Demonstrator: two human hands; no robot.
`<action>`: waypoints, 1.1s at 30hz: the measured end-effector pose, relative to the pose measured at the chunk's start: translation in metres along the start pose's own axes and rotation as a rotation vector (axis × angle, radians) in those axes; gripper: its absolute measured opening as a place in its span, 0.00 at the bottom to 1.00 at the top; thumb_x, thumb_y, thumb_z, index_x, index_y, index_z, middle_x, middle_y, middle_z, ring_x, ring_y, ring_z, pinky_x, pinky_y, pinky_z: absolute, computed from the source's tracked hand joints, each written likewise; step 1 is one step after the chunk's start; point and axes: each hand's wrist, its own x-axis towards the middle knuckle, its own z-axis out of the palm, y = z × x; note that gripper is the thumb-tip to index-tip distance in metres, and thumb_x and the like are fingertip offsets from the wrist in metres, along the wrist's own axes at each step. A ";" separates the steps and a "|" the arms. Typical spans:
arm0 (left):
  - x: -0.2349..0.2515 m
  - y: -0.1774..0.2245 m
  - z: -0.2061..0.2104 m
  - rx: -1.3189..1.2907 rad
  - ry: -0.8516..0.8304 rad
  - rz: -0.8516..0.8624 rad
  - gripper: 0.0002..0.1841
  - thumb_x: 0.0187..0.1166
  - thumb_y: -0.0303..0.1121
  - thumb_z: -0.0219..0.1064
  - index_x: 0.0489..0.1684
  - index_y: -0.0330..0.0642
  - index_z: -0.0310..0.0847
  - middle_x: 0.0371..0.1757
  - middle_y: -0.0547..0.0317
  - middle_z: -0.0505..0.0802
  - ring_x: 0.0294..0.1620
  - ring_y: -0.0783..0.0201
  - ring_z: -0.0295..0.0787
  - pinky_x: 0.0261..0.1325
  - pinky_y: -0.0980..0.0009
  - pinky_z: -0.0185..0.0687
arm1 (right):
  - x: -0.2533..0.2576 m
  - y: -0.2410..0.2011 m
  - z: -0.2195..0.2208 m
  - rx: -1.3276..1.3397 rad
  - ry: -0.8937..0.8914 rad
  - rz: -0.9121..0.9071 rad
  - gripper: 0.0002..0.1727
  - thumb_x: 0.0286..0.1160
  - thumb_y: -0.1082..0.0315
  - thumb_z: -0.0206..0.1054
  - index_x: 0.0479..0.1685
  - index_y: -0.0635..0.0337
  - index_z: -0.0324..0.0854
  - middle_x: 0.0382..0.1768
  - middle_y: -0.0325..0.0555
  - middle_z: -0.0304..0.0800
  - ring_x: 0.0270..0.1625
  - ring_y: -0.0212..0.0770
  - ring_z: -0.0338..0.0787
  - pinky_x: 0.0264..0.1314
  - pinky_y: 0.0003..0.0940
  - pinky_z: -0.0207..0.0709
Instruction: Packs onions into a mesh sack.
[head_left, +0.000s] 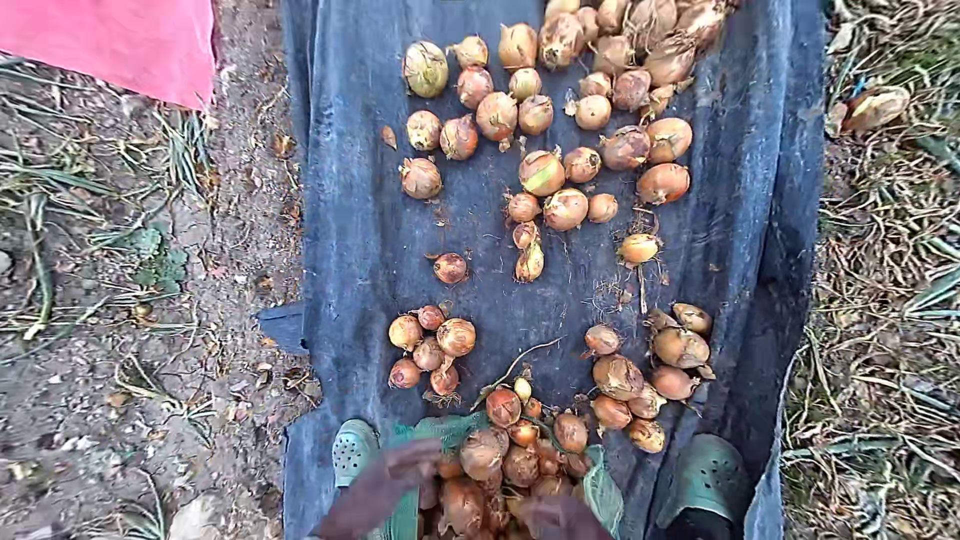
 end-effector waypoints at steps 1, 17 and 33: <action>0.030 0.010 -0.026 -0.037 0.207 0.073 0.27 0.85 0.46 0.64 0.82 0.48 0.73 0.74 0.57 0.88 0.70 0.55 0.88 0.69 0.51 0.89 | 0.039 -0.017 -0.022 0.010 0.133 -0.086 0.19 0.82 0.51 0.65 0.66 0.43 0.89 0.62 0.37 0.94 0.64 0.39 0.92 0.71 0.50 0.84; 0.170 -0.055 -0.058 -0.299 0.429 -0.034 0.36 0.84 0.68 0.50 0.93 0.72 0.56 0.92 0.66 0.66 0.87 0.56 0.69 0.80 0.41 0.72 | 0.282 -0.136 -0.075 -0.292 -0.196 0.021 0.34 0.83 0.39 0.61 0.89 0.32 0.64 0.82 0.51 0.74 0.76 0.60 0.82 0.68 0.72 0.77; 0.022 -0.024 0.051 0.299 -0.003 -0.052 0.24 0.83 0.52 0.66 0.77 0.61 0.81 0.76 0.63 0.86 0.73 0.61 0.85 0.74 0.52 0.85 | -0.034 0.072 -0.063 0.290 0.205 0.014 0.18 0.87 0.55 0.62 0.60 0.58 0.88 0.55 0.48 0.96 0.58 0.48 0.96 0.65 0.52 0.89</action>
